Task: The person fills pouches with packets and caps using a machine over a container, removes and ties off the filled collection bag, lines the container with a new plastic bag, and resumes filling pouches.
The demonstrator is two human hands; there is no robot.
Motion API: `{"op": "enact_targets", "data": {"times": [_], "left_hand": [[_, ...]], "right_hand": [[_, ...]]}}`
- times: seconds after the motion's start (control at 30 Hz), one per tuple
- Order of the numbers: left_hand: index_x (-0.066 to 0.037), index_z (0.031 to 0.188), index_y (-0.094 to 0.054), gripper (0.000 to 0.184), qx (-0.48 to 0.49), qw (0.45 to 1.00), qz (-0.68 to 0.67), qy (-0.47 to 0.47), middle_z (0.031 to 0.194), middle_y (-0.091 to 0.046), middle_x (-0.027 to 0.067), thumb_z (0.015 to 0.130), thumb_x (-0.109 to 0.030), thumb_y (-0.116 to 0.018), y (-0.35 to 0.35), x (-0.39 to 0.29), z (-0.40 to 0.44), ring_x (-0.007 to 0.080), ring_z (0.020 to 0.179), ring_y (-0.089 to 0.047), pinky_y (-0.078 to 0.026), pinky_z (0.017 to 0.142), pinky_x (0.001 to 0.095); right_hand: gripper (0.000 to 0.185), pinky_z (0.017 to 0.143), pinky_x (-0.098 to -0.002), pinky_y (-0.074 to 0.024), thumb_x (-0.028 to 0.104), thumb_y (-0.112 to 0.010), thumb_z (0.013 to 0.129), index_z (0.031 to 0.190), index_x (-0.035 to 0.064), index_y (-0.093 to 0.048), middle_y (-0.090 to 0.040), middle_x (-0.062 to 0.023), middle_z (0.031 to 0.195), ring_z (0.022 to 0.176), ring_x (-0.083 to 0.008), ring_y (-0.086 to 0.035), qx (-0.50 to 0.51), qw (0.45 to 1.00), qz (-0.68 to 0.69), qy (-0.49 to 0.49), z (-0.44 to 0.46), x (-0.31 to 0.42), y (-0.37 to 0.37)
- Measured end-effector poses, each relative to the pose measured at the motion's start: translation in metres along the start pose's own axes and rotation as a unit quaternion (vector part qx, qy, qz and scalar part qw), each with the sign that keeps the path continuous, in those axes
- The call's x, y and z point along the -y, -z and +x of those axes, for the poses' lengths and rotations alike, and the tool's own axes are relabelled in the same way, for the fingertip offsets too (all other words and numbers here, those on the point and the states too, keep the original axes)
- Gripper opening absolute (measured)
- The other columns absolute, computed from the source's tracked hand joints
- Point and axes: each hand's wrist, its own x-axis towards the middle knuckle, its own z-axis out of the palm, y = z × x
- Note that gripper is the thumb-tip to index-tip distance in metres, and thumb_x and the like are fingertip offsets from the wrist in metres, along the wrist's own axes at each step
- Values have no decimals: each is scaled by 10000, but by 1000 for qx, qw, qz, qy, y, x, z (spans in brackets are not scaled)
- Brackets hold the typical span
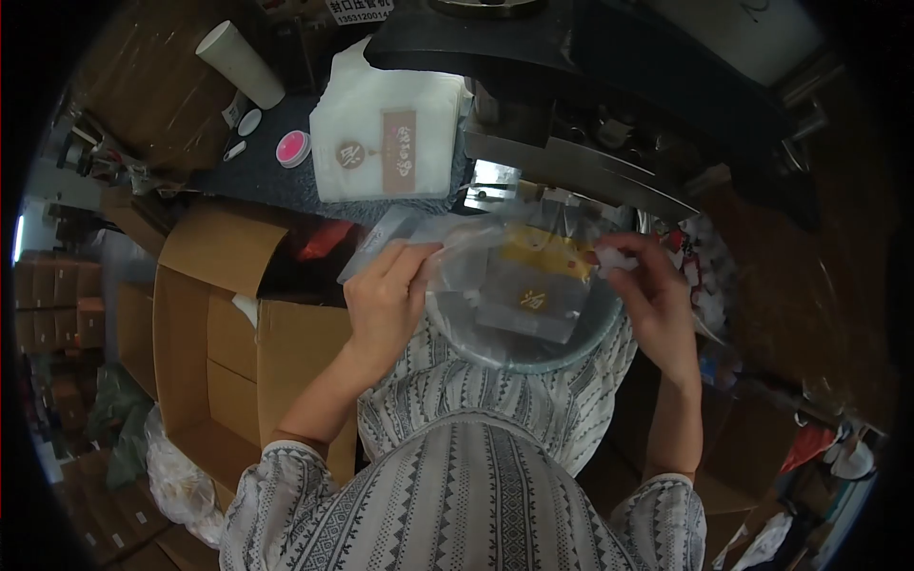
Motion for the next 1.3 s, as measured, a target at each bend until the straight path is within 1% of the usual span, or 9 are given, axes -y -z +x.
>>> {"op": "enact_targets", "data": {"times": [0.4, 0.57, 0.73, 0.8, 0.9, 0.97, 1.1, 1.17, 1.3], "left_hand": [[-19, 906, -673, 116, 176, 969, -171, -41, 708, -625, 89, 828, -105, -671, -46, -8, -8, 215, 593, -618, -458, 531, 299], [31, 953, -665, 249, 353, 806, -364, 306, 784, -668, 53, 913, -211, -623, -74, -18, 28, 92, 705, -635, -489, 579, 244], [52, 994, -641, 301, 303, 714, -506, 377, 855, -656, 69, 922, -239, -611, -95, -17, 34, 74, 711, -609, -484, 627, 199], [66, 1049, -613, 335, 281, 766, -492, 304, 896, -666, 73, 930, -247, -601, -98, -2, 25, 101, 742, -625, -491, 632, 215], [29, 1219, -515, 529, 28, 995, -27, 88, 1153, -578, 191, 841, -303, -680, -63, 31, 46, 268, 1018, -599, -477, 820, 347], [-87, 1371, -390, 690, 26, 965, 261, -15, 1352, -426, 164, 793, -297, -704, -63, 75, 29, 341, 1201, -441, -364, 971, 440], [-80, 1165, -574, 365, 71, 986, 152, 7, 1077, -585, 136, 816, -135, -664, -26, 79, 3, 324, 976, -566, -454, 804, 387], [-77, 943, -662, 156, 0, 992, 113, 59, 774, -590, 105, 793, -48, -635, -13, 66, 2, 309, 730, -602, -466, 608, 387], [-67, 930, -660, 185, -30, 998, 58, 15, 772, -606, 104, 762, 9, -645, -2, 27, 0, 293, 689, -608, -475, 585, 354]], "right_hand": [[192, 851, -262, -483, -1, -639, 849, 1017, 2, -547, -658, -103, 1108, 1032, -142, -617, 38, 995, 86, 42, 12, -23, -29], [164, 851, -291, -476, 59, -642, 859, 1006, 13, -585, -666, -105, 1072, 1006, -198, -636, -139, 983, -85, 83, 6, -33, -13], [133, 768, -365, -500, 77, -641, 824, 956, 63, -645, -655, -131, 1002, 943, -326, -625, -182, 901, -386, 75, -2, -35, 31], [196, 723, -368, -502, 46, -634, 795, 990, 54, -659, -664, -153, 973, 878, -328, -649, -208, 845, -488, 74, 9, -55, 51], [227, 712, -394, -502, 51, -629, 771, 996, 39, -659, -670, -172, 930, 852, -346, -649, -133, 858, -493, -52, 15, -80, 69], [280, 719, -426, -496, 34, -625, 751, 1029, 16, -647, -659, -213, 912, 880, -363, -636, -99, 875, -471, -52, 15, -67, 67], [232, 727, -435, -512, 161, -665, 777, 980, 49, -662, -656, -194, 922, 820, -355, -648, -105, 866, -474, -123, 7, -38, 60], [216, 707, -399, -522, 117, -671, 788, 984, 32, -644, -655, -170, 879, 768, -308, -659, -130, 951, -279, -29, 1, -26, 50], [192, 680, -362, -521, 62, -663, 805, 988, 19, -629, -648, -138, 882, 728, -268, -654, -10, 993, -99, 70, 9, 2, -9]]}}
